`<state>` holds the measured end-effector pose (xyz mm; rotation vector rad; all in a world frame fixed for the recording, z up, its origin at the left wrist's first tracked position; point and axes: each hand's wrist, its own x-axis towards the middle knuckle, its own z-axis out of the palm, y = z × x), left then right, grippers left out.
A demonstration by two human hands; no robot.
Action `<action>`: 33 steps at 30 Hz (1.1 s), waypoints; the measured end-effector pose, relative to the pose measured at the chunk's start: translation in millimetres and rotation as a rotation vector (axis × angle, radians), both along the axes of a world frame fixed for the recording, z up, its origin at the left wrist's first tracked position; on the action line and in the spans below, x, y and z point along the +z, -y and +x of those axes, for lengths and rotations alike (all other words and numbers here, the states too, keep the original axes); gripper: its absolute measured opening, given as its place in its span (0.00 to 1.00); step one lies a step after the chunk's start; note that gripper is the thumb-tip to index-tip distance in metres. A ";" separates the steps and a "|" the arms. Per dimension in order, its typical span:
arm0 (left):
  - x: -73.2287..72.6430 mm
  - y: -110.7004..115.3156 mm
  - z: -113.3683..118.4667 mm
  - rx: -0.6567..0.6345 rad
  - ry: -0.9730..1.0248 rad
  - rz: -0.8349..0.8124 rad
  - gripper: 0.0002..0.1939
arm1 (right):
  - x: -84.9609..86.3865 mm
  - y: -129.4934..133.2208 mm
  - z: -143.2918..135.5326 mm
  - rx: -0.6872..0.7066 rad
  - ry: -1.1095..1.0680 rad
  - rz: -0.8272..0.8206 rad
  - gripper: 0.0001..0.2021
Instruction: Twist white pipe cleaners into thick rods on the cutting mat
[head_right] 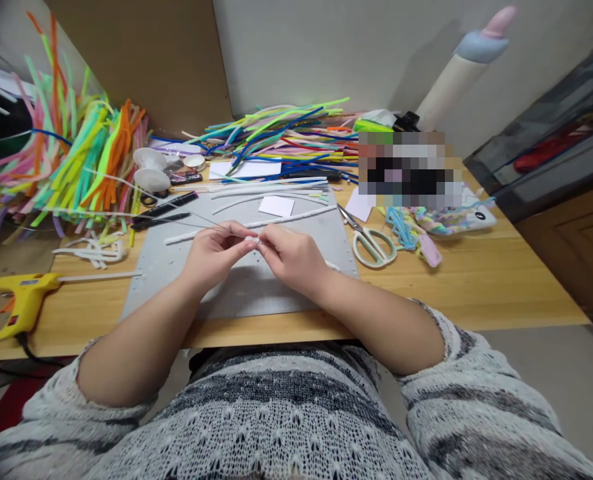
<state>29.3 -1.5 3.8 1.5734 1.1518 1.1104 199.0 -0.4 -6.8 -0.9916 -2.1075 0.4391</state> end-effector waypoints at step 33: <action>1.3 -2.9 -0.1 -0.023 0.114 -0.069 0.12 | 16.9 1.8 -6.0 0.097 -0.286 -0.743 0.09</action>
